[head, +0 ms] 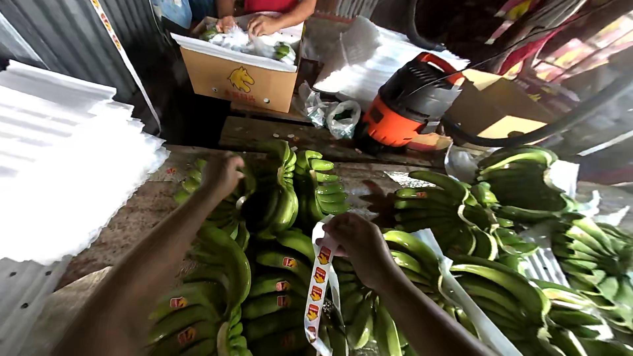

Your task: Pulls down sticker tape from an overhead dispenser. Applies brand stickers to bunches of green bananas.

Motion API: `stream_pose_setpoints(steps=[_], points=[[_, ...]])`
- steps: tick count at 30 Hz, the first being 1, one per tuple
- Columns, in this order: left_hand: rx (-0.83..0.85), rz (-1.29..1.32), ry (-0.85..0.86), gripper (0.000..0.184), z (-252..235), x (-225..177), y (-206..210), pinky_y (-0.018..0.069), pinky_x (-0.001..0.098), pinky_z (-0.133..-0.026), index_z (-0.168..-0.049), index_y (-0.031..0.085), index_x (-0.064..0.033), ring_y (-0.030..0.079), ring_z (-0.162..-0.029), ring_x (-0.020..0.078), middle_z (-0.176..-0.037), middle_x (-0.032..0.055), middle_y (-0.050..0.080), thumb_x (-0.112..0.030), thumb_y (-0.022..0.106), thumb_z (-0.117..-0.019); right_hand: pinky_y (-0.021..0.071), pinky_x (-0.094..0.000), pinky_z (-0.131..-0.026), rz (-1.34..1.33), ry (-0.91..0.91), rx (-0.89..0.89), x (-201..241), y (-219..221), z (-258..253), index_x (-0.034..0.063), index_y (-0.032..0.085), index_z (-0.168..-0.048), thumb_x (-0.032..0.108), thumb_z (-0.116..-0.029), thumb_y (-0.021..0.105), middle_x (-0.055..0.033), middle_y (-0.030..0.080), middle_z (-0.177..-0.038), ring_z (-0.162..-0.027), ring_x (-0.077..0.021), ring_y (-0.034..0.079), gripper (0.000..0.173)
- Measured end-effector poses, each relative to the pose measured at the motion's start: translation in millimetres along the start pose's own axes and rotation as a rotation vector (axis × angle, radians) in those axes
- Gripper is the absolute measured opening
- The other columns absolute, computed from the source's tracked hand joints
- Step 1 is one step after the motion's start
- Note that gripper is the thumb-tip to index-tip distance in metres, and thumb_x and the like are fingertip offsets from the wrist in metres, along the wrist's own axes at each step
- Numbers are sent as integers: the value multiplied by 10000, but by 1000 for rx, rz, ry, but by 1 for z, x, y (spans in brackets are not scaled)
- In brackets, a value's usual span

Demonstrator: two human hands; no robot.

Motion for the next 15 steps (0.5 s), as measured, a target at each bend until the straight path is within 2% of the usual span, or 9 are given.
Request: stream_pose_setpoints(steps=[1,2,3,5,6,8,9,12,15], points=[[26,159,172,174,19,-34,-5,536,582,-933,-1072,746,-15,657,-1084,366,-1142,201,681,-105,742,-923,618,-299,-634,-39,17,-2,-1,2,2,-6,639,-1049,22,-979,633,-89,702,-901,-732,-155,712,76],[84,305,334,135,43,-70,-8,550,492,-945,-1025,767,-47,668,-1064,271,-1104,137,699,-130,736,-923,610,-293,-624,-73,31,-2,-1,5,4,-6,632,-1054,27,-982,631,-86,700,-896,-725,-152,707,79],[147,415,476,145,69,-104,-9,535,443,-986,-1028,778,-57,668,-1089,224,-1106,107,716,-148,728,-927,605,-290,-626,-103,42,-1,0,8,7,-7,628,-1055,29,-985,625,-82,697,-894,-724,-144,700,79],[151,425,680,179,117,-152,-10,499,490,-1004,-1042,784,-67,687,-1086,245,-1091,97,746,-190,734,-923,578,-262,-608,-144,43,6,3,17,15,-3,615,-1044,16,-980,608,-54,675,-860,-692,-111,666,67],[82,349,727,146,133,-165,-11,512,512,-954,-982,775,-64,709,-1017,266,-1032,98,752,-185,751,-903,565,-248,-599,-151,34,10,6,21,20,1,610,-1034,2,-977,597,-40,666,-840,-674,-94,651,59],[-35,203,731,109,149,-172,-11,524,511,-876,-861,727,-58,708,-891,285,-918,104,724,-161,753,-884,562,-229,-595,-169,7,3,9,29,29,3,609,-1006,-26,-963,595,-26,661,-801,-650,-77,645,54],[-80,158,720,91,154,-171,-12,533,509,-868,-839,723,-57,709,-866,289,-896,106,719,-136,749,-876,568,-228,-606,-186,-3,2,9,32,32,2,608,-1002,-29,-963,596,-24,662,-796,-653,-75,649,51],[-263,78,727,76,171,-166,-15,534,489,-953,-824,707,-91,715,-874,255,-891,75,714,-74,674,-891,588,-229,-639,-286,-29,16,4,39,35,3,591,-1008,-44,-964,591,-17,665,-816,-678,-66,663,64],[-415,27,775,138,189,-155,-13,492,480,-1062,-896,701,-116,707,-979,230,-976,61,718,-92,588,-972,598,-239,-667,-421,72,41,-4,47,34,-13,566,-1041,-50,-979,578,-43,675,-851,-700,-87,678,74]])
Point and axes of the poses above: each hand's wrist, its own z-axis away from the middle knuckle, its own y-axis out of the palm, x = y × z, the point moved 8 cm from there along -z, towards the middle knuckle
